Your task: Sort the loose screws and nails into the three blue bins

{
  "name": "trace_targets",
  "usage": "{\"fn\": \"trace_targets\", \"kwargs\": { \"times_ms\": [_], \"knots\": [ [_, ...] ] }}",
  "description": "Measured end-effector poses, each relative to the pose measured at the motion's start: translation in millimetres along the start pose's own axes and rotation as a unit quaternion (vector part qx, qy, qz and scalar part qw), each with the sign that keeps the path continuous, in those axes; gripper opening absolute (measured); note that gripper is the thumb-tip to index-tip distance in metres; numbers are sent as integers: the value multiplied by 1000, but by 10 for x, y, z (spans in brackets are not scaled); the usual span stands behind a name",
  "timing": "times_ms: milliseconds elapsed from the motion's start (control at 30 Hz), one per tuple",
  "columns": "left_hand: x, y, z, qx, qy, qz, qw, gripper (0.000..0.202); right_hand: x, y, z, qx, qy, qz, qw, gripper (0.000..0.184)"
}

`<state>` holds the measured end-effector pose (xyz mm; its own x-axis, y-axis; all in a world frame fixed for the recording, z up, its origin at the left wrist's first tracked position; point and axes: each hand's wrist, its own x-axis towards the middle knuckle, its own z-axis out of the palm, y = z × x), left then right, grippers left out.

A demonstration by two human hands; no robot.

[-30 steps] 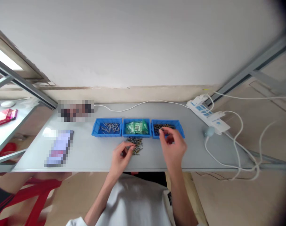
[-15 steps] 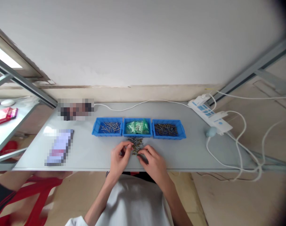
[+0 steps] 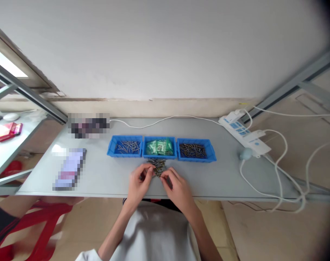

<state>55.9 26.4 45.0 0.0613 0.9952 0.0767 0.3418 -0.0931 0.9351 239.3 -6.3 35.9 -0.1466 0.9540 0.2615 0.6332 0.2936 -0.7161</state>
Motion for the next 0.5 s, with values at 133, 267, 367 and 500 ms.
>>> {"fn": "trace_targets", "kwargs": {
  "times_ms": [133, 267, 367, 500],
  "knots": [
    [7, 2, -1, 6, -47, 43, 998, 27, 54, -64, -14, 69, 42, -1, 997, 9],
    [25, -18, 1, -14, -70, 64, 995, 22, 108, -122, 37, 121, 86, 2, 989, 8],
    [50, -41, -2, -42, -80, 66, 994, 21, 109, -115, 84, 148, 98, 11, 984, 9],
    [83, -53, -3, -46, -106, 79, 990, 21, 73, -73, 90, 166, 92, 32, 981, 11]
  ]
}}
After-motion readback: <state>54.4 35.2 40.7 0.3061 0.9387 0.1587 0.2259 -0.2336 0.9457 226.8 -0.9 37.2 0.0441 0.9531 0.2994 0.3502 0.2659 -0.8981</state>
